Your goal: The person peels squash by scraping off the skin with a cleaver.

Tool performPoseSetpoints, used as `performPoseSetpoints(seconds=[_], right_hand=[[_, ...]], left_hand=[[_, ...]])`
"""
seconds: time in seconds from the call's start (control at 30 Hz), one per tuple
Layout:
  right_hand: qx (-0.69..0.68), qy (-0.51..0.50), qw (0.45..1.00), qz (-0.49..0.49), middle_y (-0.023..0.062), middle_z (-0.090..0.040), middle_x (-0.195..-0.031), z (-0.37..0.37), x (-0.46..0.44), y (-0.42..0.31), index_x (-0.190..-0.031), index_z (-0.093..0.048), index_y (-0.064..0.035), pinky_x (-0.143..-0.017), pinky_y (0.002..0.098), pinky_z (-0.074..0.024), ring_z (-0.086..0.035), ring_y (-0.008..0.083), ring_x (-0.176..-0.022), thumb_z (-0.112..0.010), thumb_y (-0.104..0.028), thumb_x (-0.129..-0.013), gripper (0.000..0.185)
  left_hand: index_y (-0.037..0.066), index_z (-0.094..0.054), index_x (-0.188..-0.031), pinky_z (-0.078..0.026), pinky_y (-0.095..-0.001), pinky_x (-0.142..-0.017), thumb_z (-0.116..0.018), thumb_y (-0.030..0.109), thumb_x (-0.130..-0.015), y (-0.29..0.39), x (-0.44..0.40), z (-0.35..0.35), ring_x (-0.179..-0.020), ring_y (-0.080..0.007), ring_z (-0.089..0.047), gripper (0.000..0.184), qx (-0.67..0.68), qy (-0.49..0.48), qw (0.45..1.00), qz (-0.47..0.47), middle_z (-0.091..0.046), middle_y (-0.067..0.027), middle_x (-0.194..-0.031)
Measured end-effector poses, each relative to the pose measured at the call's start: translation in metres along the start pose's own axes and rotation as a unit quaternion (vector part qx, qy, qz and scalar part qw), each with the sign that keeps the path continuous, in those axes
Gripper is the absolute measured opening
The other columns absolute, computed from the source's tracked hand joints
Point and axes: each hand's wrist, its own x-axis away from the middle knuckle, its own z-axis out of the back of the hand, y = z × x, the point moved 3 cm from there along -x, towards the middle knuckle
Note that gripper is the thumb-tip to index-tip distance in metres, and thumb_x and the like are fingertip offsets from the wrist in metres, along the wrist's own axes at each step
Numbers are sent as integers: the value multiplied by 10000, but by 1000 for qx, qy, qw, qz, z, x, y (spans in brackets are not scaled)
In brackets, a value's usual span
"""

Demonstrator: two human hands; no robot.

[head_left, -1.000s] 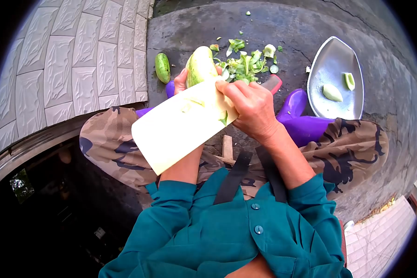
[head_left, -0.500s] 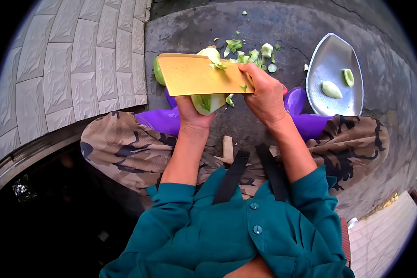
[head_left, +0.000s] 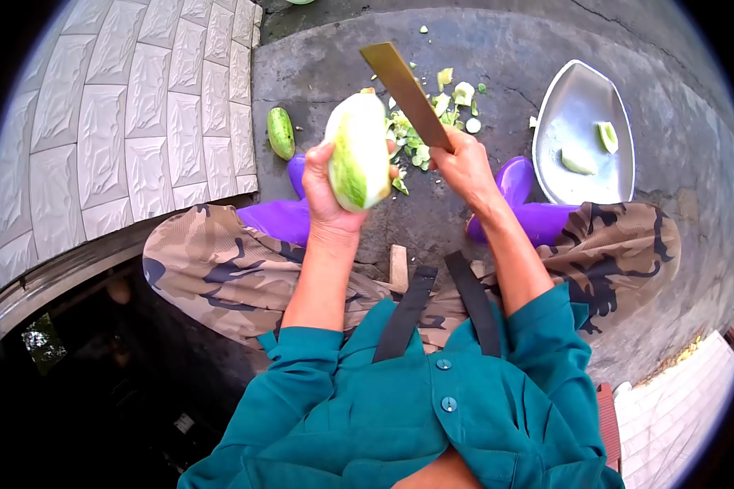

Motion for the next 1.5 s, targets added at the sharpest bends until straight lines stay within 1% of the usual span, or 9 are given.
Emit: performPoseSetpoints(seconds=[0.17, 0.27, 0.4, 0.57, 0.63, 0.77, 1.17, 1.33, 1.5], right_hand=[[20, 63, 981, 185, 155, -655, -780, -9, 21, -35, -1039, -617, -77, -620, 379, -494, -667, 307, -712, -613, -60, -793, 247], [76, 109, 924, 360, 138, -679, -850, -17, 43, -60, -1036, -617, -44, -668, 345, -523, -688, 254, -776, -687, -11, -753, 294], [194, 62, 867, 456, 46, -626, -745, -27, 59, -69, -1019, -640, -70, -559, 318, -440, -586, 207, -594, -701, -47, -629, 395], [197, 88, 852, 478, 26, -626, -750, -31, 60, -70, -1018, -646, -69, -540, 305, -415, -567, 194, -580, -668, -19, -599, 422], [200, 93, 852, 475, 25, -627, -752, -30, 59, -70, -1019, -648, -68, -539, 306, -415, -570, 194, -584, -659, -13, -601, 422], [209, 90, 850, 476, 17, -588, -729, -30, 60, -69, -1024, -629, -86, -544, 305, -405, -571, 182, -580, -651, -36, -611, 417], [215, 104, 867, 438, 40, -615, -756, -20, 50, -63, -1027, -634, -86, -557, 317, -428, -584, 217, -618, -697, -73, -661, 371], [239, 117, 878, 399, 61, -642, -801, -14, 38, -52, -1021, -630, -92, -587, 325, -463, -609, 241, -652, -707, -77, -684, 346], [220, 122, 886, 389, 75, -654, -827, -12, 43, -57, -1023, -630, -83, -595, 330, -481, -626, 260, -676, -714, -76, -680, 354]], left_hand=[[66, -545, -1254, -473, -545, -866, -549, 403, -843, 14, -8, 27, -1056, -336, -594, 532, 78, 80, 994, 8, -602, -154, -1195], [48, -563, -1189, -529, -440, -806, -501, 459, -881, 7, -7, 63, -983, -309, -623, 517, -112, 183, 964, -157, -638, -176, -1058], [49, -592, -1100, -554, -428, -690, -470, 542, -877, 16, -13, 34, -785, -319, -658, 554, 10, 211, 977, -7, -653, -210, -899], [59, -609, -1063, -553, -441, -649, -467, 555, -872, 13, -13, 34, -717, -321, -659, 550, 14, 221, 975, 19, -658, -203, -827], [95, -622, -1042, -521, -395, -801, -556, 456, -869, 13, -13, 31, -872, -242, -649, 406, 49, 197, 979, 0, -670, -86, -982], [71, -614, -1070, -553, -447, -655, -479, 543, -874, 11, -14, 37, -736, -322, -663, 528, 42, 218, 975, 10, -671, -165, -876], [76, -620, -1105, -552, -405, -770, -515, 430, -896, 9, -11, 21, -875, -271, -669, 424, 64, 175, 983, 3, -674, -120, -1022], [51, -590, -1148, -534, -368, -844, -517, 449, -905, 10, 2, -2, -931, -243, -650, 472, -140, 150, 977, -53, -659, -114, -1041], [44, -555, -1214, -532, -368, -837, -504, 487, -903, 4, -6, 9, -925, -247, -645, 544, -67, 176, 979, -79, -640, -131, -1075]])
